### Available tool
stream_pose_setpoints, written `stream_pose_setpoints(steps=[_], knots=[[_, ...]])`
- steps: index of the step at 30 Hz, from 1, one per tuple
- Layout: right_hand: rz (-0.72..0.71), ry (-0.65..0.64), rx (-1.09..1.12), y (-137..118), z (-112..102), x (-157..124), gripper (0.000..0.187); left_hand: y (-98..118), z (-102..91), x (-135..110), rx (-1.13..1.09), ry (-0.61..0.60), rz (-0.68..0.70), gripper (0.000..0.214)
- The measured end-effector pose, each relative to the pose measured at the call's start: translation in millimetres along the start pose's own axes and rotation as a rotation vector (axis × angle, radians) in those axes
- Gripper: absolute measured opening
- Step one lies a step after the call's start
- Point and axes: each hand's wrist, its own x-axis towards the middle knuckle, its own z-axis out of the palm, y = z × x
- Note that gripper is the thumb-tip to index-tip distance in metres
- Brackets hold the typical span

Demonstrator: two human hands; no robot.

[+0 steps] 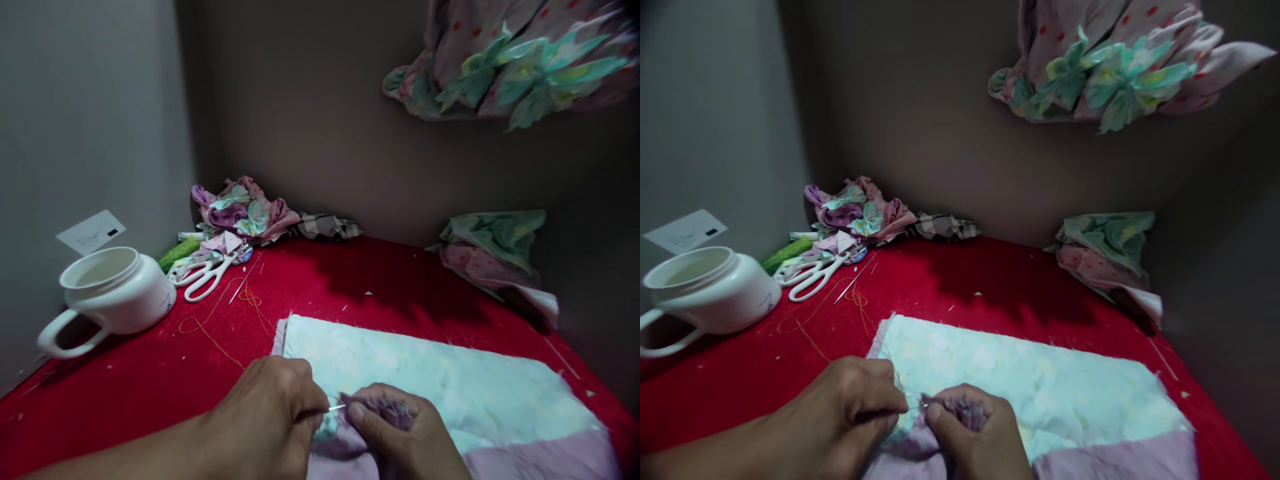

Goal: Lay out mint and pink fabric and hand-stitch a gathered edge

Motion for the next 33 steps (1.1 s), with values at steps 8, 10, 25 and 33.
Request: stream_pose_setpoints(steps=[8, 10, 25, 33], knots=[[-0.007, 0.054, 0.01, -6, 6, -3, 0.033, 1, -0.5, -1, 0.024, -0.01, -0.002, 0.024], [-0.01, 0.055, 0.01, -4, 6, -3, 0.033, 1, -0.3, -1, 0.018, -0.012, -0.002, 0.025], [-0.043, 0.069, -0.052, -17, 12, -9, 0.03, 10, -5.5, 3, 0.055, -0.032, -0.054, 0.018], [-0.014, 0.044, -0.041, 1, 6, -1, 0.037, 15, -11.2, 1, 0.073, -0.052, -0.056, 0.018]])
